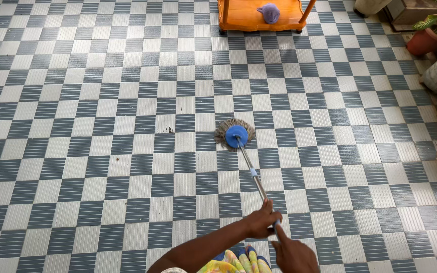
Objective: The person mops a checkered tile floor using a blue spin mop. They dip the mop into a pink bucket of water, wring it out by hand, and continue mopping the floor in a systematic manner.
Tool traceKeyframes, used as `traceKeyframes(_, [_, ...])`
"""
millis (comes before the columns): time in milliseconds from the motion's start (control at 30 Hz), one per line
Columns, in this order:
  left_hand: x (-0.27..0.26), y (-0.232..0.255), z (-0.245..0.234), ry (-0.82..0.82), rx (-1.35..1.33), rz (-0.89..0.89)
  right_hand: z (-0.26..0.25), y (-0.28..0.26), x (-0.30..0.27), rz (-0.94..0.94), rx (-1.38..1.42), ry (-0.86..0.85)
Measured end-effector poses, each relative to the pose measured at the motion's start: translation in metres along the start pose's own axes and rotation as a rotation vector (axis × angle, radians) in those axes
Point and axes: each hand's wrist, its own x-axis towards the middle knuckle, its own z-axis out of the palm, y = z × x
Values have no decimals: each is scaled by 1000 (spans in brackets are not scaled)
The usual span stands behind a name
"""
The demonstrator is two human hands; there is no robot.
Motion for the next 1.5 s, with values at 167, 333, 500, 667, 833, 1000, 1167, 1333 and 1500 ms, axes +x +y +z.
traceKeyframes(167, [14, -12, 8, -1, 41, -28, 7, 9, 24, -47, -89, 38])
traceKeyframes(333, [65, -62, -9, -15, 113, -125, -8, 11, 76, -148, -7, 188])
traceKeyframes(500, [117, -104, -31, 80, 105, -317, -30, 14, 142, -174, -2, 267])
traceKeyframes(667, [140, -82, -30, 168, 125, -433, -50, 31, 148, -147, 65, 265])
traceKeyframes(833, [118, -12, 0, 212, 95, -234, -59, 69, 75, -138, 15, 196])
traceKeyframes(1000, [73, 55, 35, 173, 242, -193, -37, 84, 9, -105, -12, 25])
traceKeyframes(1167, [63, 44, 36, 233, 225, -172, -18, 82, 29, -229, -75, 52])
traceKeyframes(1333, [94, -10, 22, 275, 205, -260, -23, 68, 82, -240, -66, 164])
traceKeyframes(1500, [146, -75, -11, 239, 168, -378, -47, 60, 154, -165, -22, 155])
